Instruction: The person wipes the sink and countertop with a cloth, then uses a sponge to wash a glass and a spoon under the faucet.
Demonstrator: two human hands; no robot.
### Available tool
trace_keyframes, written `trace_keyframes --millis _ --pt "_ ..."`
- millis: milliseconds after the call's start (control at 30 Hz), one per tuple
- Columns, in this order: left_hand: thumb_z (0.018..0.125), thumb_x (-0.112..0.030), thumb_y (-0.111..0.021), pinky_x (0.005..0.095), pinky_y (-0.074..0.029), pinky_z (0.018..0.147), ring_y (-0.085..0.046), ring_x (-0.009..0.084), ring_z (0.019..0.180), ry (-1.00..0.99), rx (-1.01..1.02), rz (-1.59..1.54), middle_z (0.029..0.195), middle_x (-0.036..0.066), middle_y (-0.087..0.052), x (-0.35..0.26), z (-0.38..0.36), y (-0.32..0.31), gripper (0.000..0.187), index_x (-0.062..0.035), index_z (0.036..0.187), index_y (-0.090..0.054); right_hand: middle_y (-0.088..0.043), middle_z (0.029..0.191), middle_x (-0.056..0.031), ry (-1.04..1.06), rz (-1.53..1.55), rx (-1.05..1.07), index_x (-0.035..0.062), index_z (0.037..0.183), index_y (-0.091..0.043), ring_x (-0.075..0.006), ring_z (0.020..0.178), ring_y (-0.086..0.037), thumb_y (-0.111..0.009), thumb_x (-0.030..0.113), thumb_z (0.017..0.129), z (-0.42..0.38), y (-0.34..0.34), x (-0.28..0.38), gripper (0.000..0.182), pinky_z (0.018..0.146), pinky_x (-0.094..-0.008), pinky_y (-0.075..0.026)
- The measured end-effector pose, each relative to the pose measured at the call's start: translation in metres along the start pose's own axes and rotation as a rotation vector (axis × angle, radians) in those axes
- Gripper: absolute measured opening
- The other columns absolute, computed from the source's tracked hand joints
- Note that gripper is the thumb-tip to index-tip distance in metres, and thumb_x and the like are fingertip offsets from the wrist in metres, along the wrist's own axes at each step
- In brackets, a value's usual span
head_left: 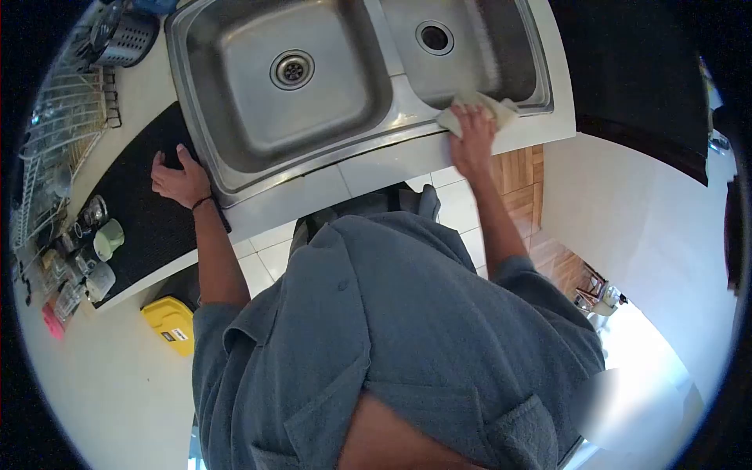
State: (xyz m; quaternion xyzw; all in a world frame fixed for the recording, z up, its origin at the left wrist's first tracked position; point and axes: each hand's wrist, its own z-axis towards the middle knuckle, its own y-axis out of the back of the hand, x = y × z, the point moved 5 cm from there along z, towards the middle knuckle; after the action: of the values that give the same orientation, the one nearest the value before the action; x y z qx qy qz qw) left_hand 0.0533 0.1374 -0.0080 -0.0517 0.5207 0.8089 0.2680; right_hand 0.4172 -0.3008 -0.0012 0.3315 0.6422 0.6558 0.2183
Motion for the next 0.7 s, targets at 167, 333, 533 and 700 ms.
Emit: trace_keyframes --millis 167,333,533,700 --pt "0.086 -0.044 -0.067 0.0472 -0.033 0.099 -0.049 0.0338 0.112 0.067 -0.005 -0.118 0.116 0.013 -0.061 0.000 -0.003 0.006 0.053 -0.0038 0.119 -0.057 -0.033 0.150 -0.0162 -0.034 0.007 -0.023 0.0087 0.145 -0.037 -0.0396 0.142 -0.023 -0.065 0.019 0.079 -0.017 -0.012 0.103 0.072 0.115 -0.0588 -0.015" --pt "0.086 -0.041 -0.065 0.0490 -0.030 0.100 -0.047 0.0331 0.114 0.099 0.000 -0.269 0.114 0.011 -0.060 -0.001 -0.001 0.008 0.049 -0.0054 0.119 -0.058 -0.035 0.147 -0.0174 0.055 0.074 0.018 0.0073 0.141 -0.039 -0.0420 0.141 -0.022 -0.064 0.017 0.077 -0.030 -0.021 0.177 0.069 0.114 -0.0612 -0.014" --pt "0.093 -0.045 -0.054 0.0467 -0.029 0.098 -0.046 0.0315 0.110 0.091 -0.042 -0.434 0.113 0.010 -0.060 0.007 -0.002 0.005 0.047 -0.0059 0.118 -0.057 -0.037 0.143 -0.0195 0.199 0.122 0.115 0.0066 0.140 -0.040 -0.0423 0.140 -0.025 -0.065 0.023 0.078 -0.041 -0.037 0.286 0.069 0.111 -0.0654 -0.015" --pt "0.095 -0.038 -0.049 0.0462 -0.028 0.100 -0.048 0.0308 0.111 0.064 -0.064 -0.474 0.111 0.012 -0.065 0.006 -0.001 0.010 0.043 -0.0043 0.119 -0.059 -0.034 0.151 -0.0181 0.569 0.150 0.290 0.0101 0.143 -0.040 -0.0411 0.141 -0.026 -0.065 0.027 0.078 -0.057 -0.046 0.392 0.072 0.112 -0.0636 -0.018"
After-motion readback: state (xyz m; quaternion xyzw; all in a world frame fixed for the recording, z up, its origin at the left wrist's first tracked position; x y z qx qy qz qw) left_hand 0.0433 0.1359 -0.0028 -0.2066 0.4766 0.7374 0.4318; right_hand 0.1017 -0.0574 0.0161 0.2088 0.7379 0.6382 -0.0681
